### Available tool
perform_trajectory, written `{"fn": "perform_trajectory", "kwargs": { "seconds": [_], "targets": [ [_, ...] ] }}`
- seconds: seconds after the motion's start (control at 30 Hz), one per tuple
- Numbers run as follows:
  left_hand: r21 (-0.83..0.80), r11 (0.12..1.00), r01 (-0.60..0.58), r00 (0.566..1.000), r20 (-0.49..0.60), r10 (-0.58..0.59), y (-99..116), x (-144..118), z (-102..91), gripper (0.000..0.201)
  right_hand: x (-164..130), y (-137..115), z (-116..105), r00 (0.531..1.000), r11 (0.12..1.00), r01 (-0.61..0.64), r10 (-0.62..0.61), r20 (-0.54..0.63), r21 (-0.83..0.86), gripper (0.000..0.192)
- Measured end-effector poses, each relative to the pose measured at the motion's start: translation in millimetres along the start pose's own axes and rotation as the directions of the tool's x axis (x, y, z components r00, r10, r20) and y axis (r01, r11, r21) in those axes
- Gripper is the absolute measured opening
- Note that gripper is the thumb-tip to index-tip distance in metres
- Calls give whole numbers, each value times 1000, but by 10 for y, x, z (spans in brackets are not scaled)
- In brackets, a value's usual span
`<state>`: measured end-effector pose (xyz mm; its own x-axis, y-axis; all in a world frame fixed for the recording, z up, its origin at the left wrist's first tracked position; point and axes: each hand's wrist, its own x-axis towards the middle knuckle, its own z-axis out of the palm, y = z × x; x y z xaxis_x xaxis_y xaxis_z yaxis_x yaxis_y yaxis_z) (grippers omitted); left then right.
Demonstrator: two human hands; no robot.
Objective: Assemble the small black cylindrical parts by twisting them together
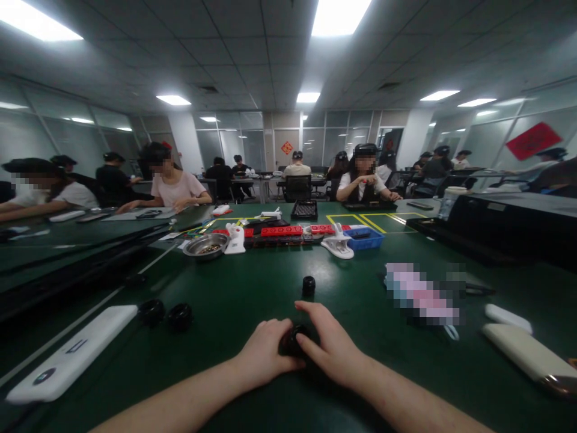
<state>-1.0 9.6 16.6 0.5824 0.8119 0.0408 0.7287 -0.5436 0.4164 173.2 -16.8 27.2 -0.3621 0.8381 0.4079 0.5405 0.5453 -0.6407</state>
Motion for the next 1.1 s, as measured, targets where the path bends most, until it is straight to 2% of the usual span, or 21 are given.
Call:
{"fn": "perform_trajectory", "kwargs": {
  "seconds": [0.1, 0.2, 0.37, 0.5, 0.6, 0.7, 0.8, 0.9, 1.1],
  "targets": [
    [16, 999, 49, 998, -45, -48, -28, -34, -55, 34, 1, 14, -13, 999, 1000, 10, -11, -44, -23, 46],
    [7, 991, 137, 987, -89, -136, -153, -113, -116, 37, 4, 16, -34, 997, 998, 33, -36, -66, -49, 44],
    [-117, 941, 319, 937, -111, -331, -464, -495, -212, 45, 7, 23, -45, 998, 994, 46, -49, -32, -96, 43],
    [-183, 870, 457, 865, -138, -483, -725, -984, -269, 57, 5, 26, -53, 998, 991, 56, -59, -17, -119, 42],
    [-160, 812, 562, 779, -229, -584, -943, -1320, -319, 57, 11, 29, -48, 997, 990, 69, -72, -15, -127, 41],
    [-87, 754, 652, 698, -321, -641, -1168, -1541, -413, 52, 22, 44, -24, 997, 987, 70, -73, -21, -147, 41],
    [-6, 688, 725, 639, -367, -676, -1348, -1633, -539, 53, 33, 72, -5, 997, 982, 61, -68, -36, -180, 40],
    [22, 622, 783, 574, -414, -707, -1429, -1633, -644, 53, 60, 106, -19, 996, 972, 34, -51, -69, -231, 39],
    [57, 618, 784, 584, -404, -704, -1412, -1589, -712, 59, 191, 203, -126, 993, 949, -39, 3, -114, -313, 39]
  ]
}}
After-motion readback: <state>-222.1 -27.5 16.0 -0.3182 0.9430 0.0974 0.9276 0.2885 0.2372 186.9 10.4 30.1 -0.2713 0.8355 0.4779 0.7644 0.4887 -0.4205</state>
